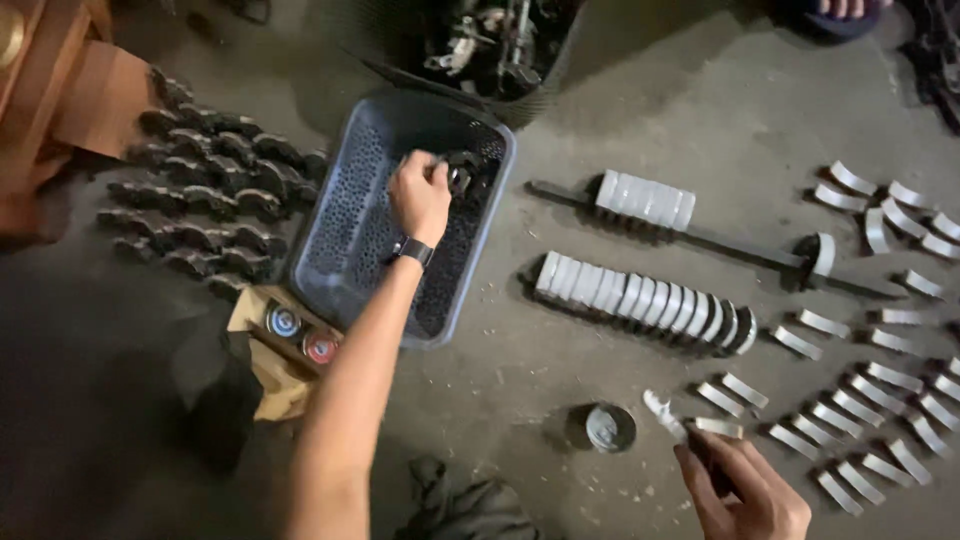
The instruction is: The recorder is applying lubricant to curved metal bearings organized on a workshop floor.
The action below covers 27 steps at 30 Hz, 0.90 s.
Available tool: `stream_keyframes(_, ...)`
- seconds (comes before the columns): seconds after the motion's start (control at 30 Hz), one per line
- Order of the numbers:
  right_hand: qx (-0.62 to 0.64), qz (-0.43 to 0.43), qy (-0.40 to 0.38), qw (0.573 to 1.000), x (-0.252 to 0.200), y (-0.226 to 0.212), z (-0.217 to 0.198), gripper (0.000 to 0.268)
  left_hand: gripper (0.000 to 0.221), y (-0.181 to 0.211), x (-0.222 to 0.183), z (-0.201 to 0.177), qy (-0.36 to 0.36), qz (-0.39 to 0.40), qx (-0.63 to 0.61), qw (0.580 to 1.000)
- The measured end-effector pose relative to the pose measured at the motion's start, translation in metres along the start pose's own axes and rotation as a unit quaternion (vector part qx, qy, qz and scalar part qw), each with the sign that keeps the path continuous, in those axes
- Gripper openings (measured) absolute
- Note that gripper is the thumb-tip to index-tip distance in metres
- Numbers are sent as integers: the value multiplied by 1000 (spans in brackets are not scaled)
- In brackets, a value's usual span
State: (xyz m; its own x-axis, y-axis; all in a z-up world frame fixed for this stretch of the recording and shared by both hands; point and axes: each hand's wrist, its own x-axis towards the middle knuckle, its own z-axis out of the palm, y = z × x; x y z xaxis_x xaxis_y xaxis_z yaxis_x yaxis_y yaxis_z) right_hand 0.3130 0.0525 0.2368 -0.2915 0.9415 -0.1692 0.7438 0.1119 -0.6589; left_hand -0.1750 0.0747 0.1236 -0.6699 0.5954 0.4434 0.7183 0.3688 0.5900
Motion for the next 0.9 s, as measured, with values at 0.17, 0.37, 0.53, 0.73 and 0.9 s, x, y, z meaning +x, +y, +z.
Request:
stream_keyframes(0.17, -31, 2, -81, 996, 11, -7, 16, 25, 25, -17, 8, 43, -82, -220, 9, 972)
stream_keyframes(0.37, -43, -23, -50, 998, 10, -23, 9, 29, 26, -48, -16, 88, -43, -255, -42, 965)
stream_keyframes(0.53, -49, -108, -4, 993, 12, -33, -13, 35, 8, 0, -47, -22, -118, -311, -589, 736)
stream_keyframes(0.73, -44, -216, 44, 974, -4, -47, -52, 32, 17, 144, -146, -144, -244, -297, -686, 618)
stream_keyframes(0.9, 31, -141, -31, 989, -23, -49, -93, 18, 20, 221, -212, -158, -329, -220, -627, 671)
